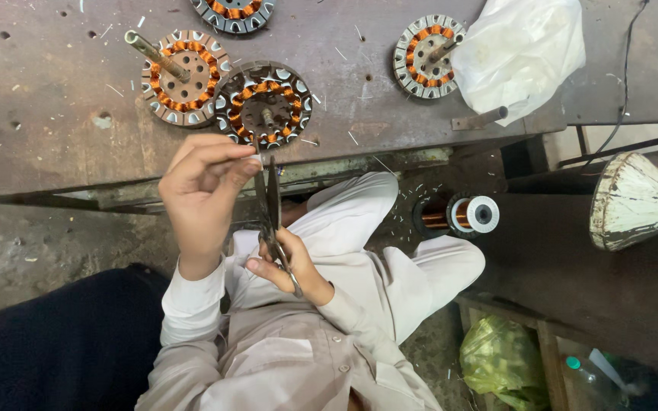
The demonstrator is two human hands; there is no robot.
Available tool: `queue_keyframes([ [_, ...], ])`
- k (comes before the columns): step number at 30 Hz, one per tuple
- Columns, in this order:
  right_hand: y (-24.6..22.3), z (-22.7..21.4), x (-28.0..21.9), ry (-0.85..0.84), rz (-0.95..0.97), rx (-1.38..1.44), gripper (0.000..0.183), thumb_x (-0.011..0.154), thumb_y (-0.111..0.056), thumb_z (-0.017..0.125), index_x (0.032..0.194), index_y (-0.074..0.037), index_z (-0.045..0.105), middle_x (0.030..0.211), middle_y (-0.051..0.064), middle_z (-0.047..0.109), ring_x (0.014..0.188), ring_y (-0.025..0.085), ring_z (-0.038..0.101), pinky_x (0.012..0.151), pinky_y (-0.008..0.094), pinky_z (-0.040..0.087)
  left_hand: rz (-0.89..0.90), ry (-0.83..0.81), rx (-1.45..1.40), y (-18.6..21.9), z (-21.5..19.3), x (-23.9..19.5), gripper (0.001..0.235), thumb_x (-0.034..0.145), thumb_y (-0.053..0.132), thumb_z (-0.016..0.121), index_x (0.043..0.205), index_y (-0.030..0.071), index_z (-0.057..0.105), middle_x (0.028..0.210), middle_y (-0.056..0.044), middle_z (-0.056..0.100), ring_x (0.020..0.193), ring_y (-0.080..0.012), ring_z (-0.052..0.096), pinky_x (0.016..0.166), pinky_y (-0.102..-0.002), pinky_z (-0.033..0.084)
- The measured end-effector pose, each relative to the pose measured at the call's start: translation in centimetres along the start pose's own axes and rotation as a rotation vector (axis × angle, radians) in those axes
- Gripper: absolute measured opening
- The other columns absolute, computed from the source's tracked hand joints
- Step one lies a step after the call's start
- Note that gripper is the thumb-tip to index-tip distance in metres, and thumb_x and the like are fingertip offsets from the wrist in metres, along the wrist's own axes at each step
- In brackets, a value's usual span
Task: The person sits on the ground and uses shears to cut small white insulating pieces, then places them onto the copper windings of circular stator components on a metal table. The person repeats this process for several stator units.
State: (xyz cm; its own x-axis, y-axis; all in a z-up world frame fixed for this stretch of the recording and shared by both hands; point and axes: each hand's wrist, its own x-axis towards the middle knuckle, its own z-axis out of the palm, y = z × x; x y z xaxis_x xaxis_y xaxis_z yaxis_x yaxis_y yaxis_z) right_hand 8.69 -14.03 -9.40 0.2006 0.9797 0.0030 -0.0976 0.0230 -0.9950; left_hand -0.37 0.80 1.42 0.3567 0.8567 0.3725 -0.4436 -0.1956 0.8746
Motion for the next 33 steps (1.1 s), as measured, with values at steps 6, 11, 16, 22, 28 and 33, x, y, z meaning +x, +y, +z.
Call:
queue_keyframes([
  [6,-0.2,-0.7,0.3,0.020,-0.001,0.038,0.028,0.093,-0.013,0.078,0.087,-0.010,0.050,0.076,-0.004,0.048,0.070,0.006,0.044,0.063,0.025,0.038,-0.285,-0.066,-0.175,-0.4,0.0,-0.3,0.022,0.093,-0.012,0.072,0.113,-0.004,0.066,0.110,-0.008,0.066,0.104,-0.0156,0.071,0.095,-0.027,0.059],
  [11,-0.2,-0.7,0.2,0.102,-0.074,-0.063,0.025,0.092,-0.004,0.075,0.085,-0.008,0.052,0.071,-0.005,0.047,0.065,0.004,0.042,0.059,0.024,0.034,-0.237,-0.105,-0.175,-0.5,0.6,-0.6,0.021,0.094,-0.013,0.072,0.112,-0.004,0.066,0.114,-0.008,0.065,0.108,-0.0159,0.070,0.098,-0.028,0.057],
  [16,-0.1,-0.5,0.0,0.247,-0.068,-0.107,0.028,0.085,0.001,0.072,0.112,0.000,0.064,0.063,-0.009,0.046,0.056,-0.001,0.037,0.051,0.020,0.028,-0.214,-0.142,-0.217,-0.5,0.9,-0.5,0.021,0.095,-0.013,0.072,0.113,-0.004,0.066,0.115,-0.007,0.063,0.110,-0.0155,0.069,0.101,-0.029,0.057],
  [22,-1.5,-0.5,1.1,0.375,0.008,-0.099,0.022,0.089,-0.009,0.081,0.105,-0.002,0.067,0.072,-0.008,0.051,0.063,0.000,0.044,0.055,0.021,0.033,-0.256,-0.048,-0.146,-1.5,0.3,-0.4,0.023,0.097,-0.008,0.071,0.118,-0.003,0.063,0.106,-0.007,0.069,0.098,-0.0128,0.068,0.088,-0.026,0.056],
  [28,-6.0,-9.3,5.3,0.583,0.005,-0.392,0.033,0.086,-0.021,0.084,0.089,-0.005,0.055,0.070,-0.007,0.047,0.062,0.003,0.039,0.053,0.021,0.033,-0.215,0.074,-0.207,-3.7,-1.6,-0.6,0.023,0.097,-0.007,0.071,0.119,-0.005,0.065,0.103,-0.009,0.071,0.093,-0.0146,0.068,0.084,-0.029,0.057],
  [33,-7.0,-16.4,10.2,0.657,0.026,-0.777,0.036,0.085,-0.030,0.083,0.093,0.000,0.065,0.075,0.006,0.060,0.068,0.018,0.056,0.063,0.034,0.045,-0.216,0.120,-0.255,-6.1,-1.7,-0.6,0.026,0.093,-0.007,0.070,0.120,-0.006,0.068,0.104,-0.010,0.071,0.095,-0.0165,0.069,0.088,-0.030,0.059],
])
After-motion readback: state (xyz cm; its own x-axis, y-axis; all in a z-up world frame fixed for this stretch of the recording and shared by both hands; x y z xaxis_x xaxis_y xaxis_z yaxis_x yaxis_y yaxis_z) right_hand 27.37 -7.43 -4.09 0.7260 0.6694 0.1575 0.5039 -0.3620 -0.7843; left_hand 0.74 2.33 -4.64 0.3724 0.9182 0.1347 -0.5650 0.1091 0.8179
